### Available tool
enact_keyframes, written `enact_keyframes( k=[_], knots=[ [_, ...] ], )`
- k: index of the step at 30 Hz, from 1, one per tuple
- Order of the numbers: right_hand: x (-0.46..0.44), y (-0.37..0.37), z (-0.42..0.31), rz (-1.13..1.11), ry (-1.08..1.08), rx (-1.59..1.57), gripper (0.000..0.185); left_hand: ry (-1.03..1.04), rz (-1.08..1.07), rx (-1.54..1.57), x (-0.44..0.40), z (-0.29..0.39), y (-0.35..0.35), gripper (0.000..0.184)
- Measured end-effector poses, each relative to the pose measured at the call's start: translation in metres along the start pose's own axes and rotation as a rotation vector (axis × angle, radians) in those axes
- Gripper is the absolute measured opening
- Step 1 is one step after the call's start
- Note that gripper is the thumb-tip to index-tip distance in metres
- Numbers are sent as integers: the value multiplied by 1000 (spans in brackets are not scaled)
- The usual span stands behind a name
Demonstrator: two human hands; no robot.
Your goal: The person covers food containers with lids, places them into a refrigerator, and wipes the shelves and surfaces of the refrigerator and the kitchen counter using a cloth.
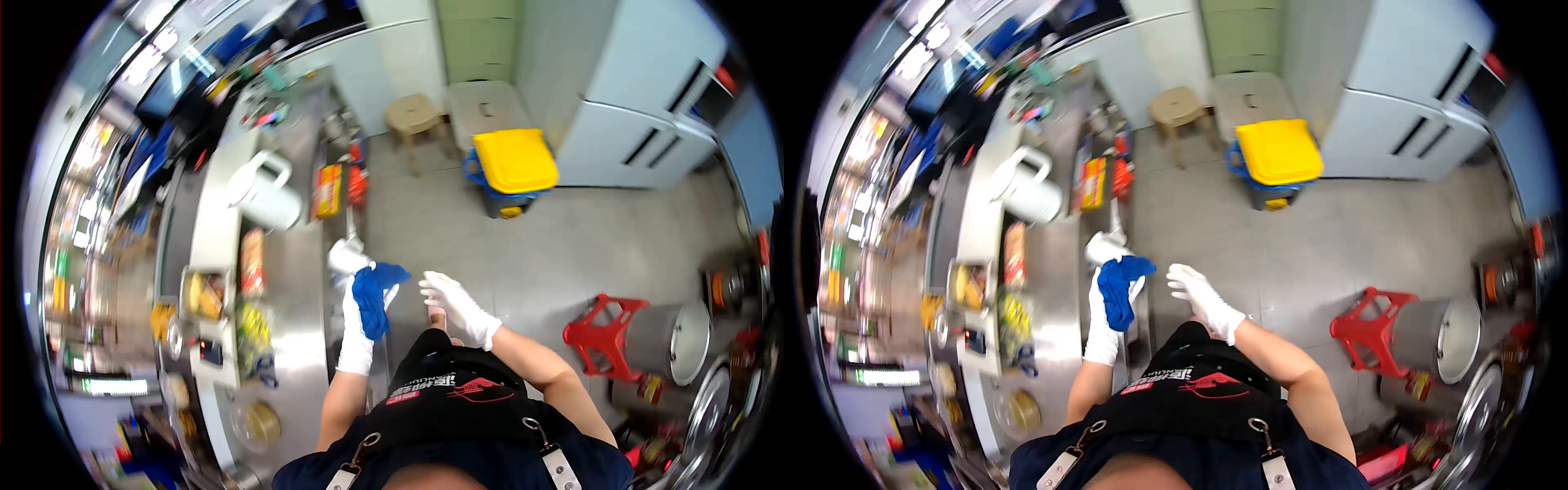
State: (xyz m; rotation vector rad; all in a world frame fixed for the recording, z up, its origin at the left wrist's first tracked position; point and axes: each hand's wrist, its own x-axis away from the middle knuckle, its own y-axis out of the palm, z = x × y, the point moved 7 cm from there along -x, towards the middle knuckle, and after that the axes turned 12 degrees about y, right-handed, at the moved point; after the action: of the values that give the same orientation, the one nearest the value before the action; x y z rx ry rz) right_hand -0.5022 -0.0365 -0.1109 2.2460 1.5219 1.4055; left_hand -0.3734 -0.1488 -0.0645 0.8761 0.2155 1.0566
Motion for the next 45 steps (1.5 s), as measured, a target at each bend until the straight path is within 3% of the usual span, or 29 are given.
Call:
enact_keyframes(
  k=[1, 2, 3, 4, 5, 7, 8, 11, 12, 13, 15, 17, 20, 22, 23, 24, 25, 27, 28, 30, 31, 33, 34, 38, 41, 45],
  knots=[
    [19, -2, -26, 143, -120, 131, 61, -96, -152, -122, -11, -22, 19, 44],
    [17, -16, -40, 280, -356, 359, 64, -13, -340, -477, -25, -40, 31, 44],
    [14, -27, -50, 432, -578, 597, 67, -93, -374, -346, -38, -66, 34, 45],
    [10, -34, -59, 446, -651, 698, 67, -178, -400, -220, -51, -93, 36, 47],
    [9, -38, -67, 459, -713, 803, 68, -207, -293, -98, -63, -117, 40, 50],
    [8, -47, -79, 597, -706, 1053, 69, -528, -166, -24, -34, -129, 128, 52],
    [6, -60, -89, 691, -705, 1001, 69, -562, -211, -62, -45, -148, 142, 53],
    [18, -122, -141, 837, -512, 696, 64, -716, -411, 54, -81, -210, 175, 50],
    [3, -155, -154, 1017, -663, 712, 58, -670, -462, -20, -90, -222, 196, 47],
    [-8, -198, -183, 771, -617, 223, 53, -626, -500, -104, -101, -233, 216, 45],
    [30, -237, -227, 163, -719, -731, 78, -594, -648, -106, -131, -264, 263, 41],
    [86, -275, -266, 9, -856, -991, 91, -692, -594, 73, -140, -279, 319, 39],
    [137, -320, -281, 92, -980, -1161, 83, -661, -632, 41, -137, -310, 389, 42],
    [148, -361, -279, 153, -1045, -1238, 78, -586, -729, -75, -120, -350, 419, 43],
    [142, -388, -269, 349, -1011, -1237, 71, -539, -775, -126, -109, -371, 433, 44],
    [128, -417, -258, 541, -970, -1224, 64, -541, -1001, -184, -95, -398, 442, 41],
    [126, -447, -254, 728, -921, -1199, 57, -442, -1336, -672, -68, -416, 462, 38],
    [137, -492, -259, 730, -1075, -1418, 32, 295, -1573, -560, -46, -443, 488, 38],
    [156, -520, -263, 912, -1034, -1150, 23, 409, -1630, -557, -40, -462, 503, 41],
    [183, -567, -278, 1051, -989, -946, 23, 644, -1797, -570, -17, -484, 544, 45],
    [191, -583, -285, 996, -968, -987, 23, 866, -1925, -618, -5, -495, 566, 50],
    [206, -610, -302, 861, -925, -1077, 23, 928, -2085, -459, 3, -525, 612, 53],
    [213, -625, -312, 810, -904, -1102, 22, 929, -2060, -366, 1, -542, 636, 53],
    [245, -681, -343, 706, -827, -1132, 22, 660, -1964, -466, -4, -620, 711, 17],
    [263, -724, -366, 686, -792, -1127, 22, 391, -1826, -541, -29, -702, 742, 12],
    [283, -784, -401, 697, -746, -1130, 22, 56, -1813, -545, -48, -791, 775, 21]
  ],
)
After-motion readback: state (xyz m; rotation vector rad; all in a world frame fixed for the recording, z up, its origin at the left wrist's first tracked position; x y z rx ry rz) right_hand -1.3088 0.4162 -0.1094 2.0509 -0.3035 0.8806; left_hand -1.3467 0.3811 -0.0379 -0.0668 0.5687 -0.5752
